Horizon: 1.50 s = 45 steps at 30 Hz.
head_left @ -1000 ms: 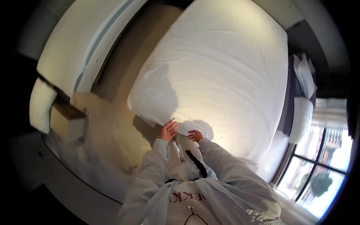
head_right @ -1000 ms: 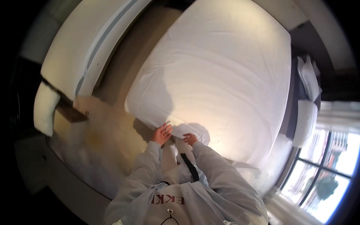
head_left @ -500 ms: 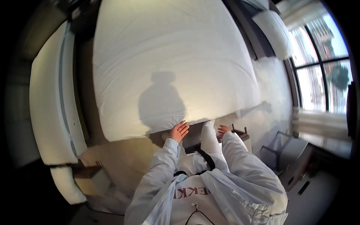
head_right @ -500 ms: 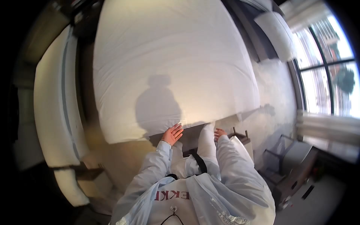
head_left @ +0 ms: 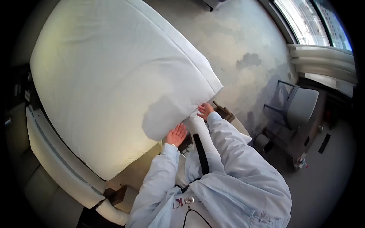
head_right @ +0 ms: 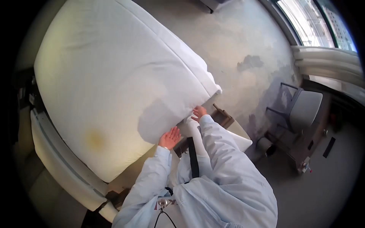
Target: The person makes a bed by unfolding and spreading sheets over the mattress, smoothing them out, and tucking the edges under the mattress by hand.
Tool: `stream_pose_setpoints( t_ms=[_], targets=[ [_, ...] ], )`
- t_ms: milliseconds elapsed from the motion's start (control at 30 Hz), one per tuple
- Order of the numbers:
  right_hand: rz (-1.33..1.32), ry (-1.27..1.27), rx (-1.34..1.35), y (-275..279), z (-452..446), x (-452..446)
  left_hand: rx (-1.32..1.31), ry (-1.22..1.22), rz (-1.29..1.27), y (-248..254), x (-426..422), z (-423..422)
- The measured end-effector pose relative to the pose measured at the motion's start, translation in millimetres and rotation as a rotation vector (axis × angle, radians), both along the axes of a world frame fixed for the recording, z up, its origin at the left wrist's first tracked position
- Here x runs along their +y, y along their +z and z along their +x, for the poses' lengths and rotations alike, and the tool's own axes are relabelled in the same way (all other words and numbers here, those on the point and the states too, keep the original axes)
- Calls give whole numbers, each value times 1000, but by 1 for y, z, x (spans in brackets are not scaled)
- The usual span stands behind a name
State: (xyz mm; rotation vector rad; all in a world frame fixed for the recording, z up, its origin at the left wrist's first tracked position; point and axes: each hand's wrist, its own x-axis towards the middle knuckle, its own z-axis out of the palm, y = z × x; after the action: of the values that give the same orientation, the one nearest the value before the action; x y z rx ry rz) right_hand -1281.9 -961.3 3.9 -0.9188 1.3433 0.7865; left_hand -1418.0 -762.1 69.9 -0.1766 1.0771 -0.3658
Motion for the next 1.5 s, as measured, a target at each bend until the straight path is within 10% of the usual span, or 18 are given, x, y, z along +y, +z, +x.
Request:
stream_pose_setpoints(
  t_ms=[200,767,1200,1500],
  targets=[
    [174,-47,45,16,1,-33,254,-221,3,-9,-63,42],
    [-155,223,-18,-91,46,-44,-258,-706,311,48,2,206],
    [-29,185,-418,83,145,-46,-297,-654,471,60,2,237],
    [-41,181,-163,63,70,-85,-233,-491,428,38,-26,168]
  ],
)
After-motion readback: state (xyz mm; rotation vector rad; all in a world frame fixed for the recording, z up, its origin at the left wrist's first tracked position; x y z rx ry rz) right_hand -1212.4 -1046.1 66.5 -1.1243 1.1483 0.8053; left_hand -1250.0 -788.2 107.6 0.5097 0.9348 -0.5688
